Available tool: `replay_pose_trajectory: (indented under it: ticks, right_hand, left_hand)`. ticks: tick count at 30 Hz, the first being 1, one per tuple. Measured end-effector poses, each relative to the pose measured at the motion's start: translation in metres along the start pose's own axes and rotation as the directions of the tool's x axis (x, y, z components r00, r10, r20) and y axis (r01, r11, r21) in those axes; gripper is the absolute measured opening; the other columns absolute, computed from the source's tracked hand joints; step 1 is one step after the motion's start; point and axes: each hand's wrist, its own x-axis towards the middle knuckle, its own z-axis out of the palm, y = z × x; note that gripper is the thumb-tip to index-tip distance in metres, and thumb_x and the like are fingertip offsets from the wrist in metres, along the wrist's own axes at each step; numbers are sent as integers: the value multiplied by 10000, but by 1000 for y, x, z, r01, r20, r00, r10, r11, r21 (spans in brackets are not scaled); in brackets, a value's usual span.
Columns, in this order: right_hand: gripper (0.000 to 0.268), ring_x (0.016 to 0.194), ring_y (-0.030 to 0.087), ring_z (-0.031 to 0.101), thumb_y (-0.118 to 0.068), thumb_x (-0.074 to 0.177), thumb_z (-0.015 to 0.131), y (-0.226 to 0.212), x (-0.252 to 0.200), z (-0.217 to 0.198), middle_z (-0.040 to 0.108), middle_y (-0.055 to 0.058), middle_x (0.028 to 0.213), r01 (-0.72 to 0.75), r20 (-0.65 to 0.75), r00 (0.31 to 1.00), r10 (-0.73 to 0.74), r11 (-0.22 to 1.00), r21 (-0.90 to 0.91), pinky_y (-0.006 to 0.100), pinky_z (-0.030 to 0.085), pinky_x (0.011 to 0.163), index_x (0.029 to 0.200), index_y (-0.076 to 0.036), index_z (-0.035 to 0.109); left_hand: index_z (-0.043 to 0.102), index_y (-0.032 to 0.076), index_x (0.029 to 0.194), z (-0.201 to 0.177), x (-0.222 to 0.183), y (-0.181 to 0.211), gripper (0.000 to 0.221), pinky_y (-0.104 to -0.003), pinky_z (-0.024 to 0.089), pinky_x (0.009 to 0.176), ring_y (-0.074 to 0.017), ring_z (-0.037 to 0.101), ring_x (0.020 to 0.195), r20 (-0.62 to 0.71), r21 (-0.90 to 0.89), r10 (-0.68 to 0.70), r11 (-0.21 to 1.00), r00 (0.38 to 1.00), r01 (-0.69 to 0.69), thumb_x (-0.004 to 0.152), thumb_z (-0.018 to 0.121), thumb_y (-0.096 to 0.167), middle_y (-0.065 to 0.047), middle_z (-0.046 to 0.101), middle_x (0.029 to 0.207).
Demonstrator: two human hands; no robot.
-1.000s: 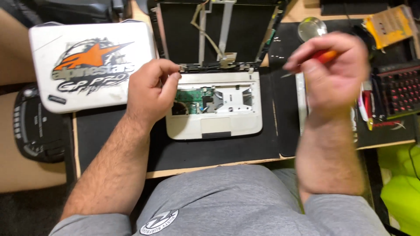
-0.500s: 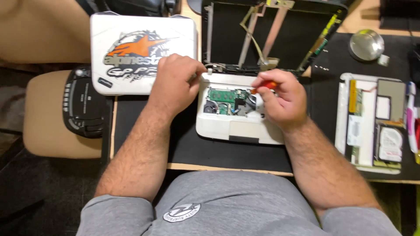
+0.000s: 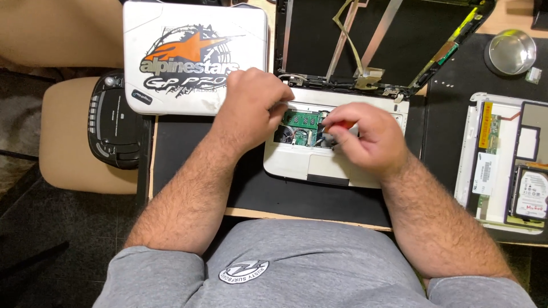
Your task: Disassembling a laptop by removing screws and internal components like the hard drive and motherboard using a screwdriver.
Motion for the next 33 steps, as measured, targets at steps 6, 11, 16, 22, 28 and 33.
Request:
replay_pose_trajectory:
  ticks: [6,11,16,22,28,33]
  right_hand:
    - [171,748,228,677,-39,1045,668,10,-3,-11,735,226,972,-7,-182,983,27,994,108,319,591,736,1112,110,618]
    - [156,790,250,720,-23,1033,673,10,-4,-4,741,229,989,-9,-167,986,27,995,104,332,608,742,1093,108,612]
    - [135,828,266,728,-5,1027,668,2,-3,-2,743,226,997,-17,-138,990,32,994,109,354,614,776,1091,101,612]
    - [122,871,248,715,-82,1093,577,-1,-6,-4,693,139,952,-53,-179,983,46,998,-36,343,576,830,1175,1,543]
    - [115,891,220,636,-80,1040,609,6,-17,-7,642,107,992,-114,-182,979,91,986,-118,341,517,857,1138,-20,608]
    - [168,877,207,676,43,880,646,0,-14,-6,702,97,967,-209,-127,974,186,956,-204,300,542,802,1022,-28,699]
  left_hand:
    - [724,224,1092,7,-4,13,232,-438,347,1031,-152,590,1113,51,42,54,998,997,-56,876,809,216,48,692,1015]
    - [722,231,1124,-3,-6,10,225,-443,367,1005,-173,598,1103,-5,2,18,1000,1000,-18,913,733,156,26,686,1011]
    - [684,260,1095,-3,-7,-11,274,-400,415,927,-176,604,1051,-255,7,14,1000,967,-13,906,632,69,63,621,947]
    - [705,178,1019,-12,-2,-8,262,-471,354,845,-263,561,950,-231,-89,-117,991,966,99,905,585,-25,52,693,952]
    - [715,205,987,-14,-1,-2,96,-521,349,916,-262,572,1015,-65,-88,-123,989,990,117,925,784,231,58,705,983]
    - [700,242,1015,-12,-3,-4,215,-498,340,919,-266,533,1044,15,-8,-73,997,997,73,836,816,269,53,652,1014]
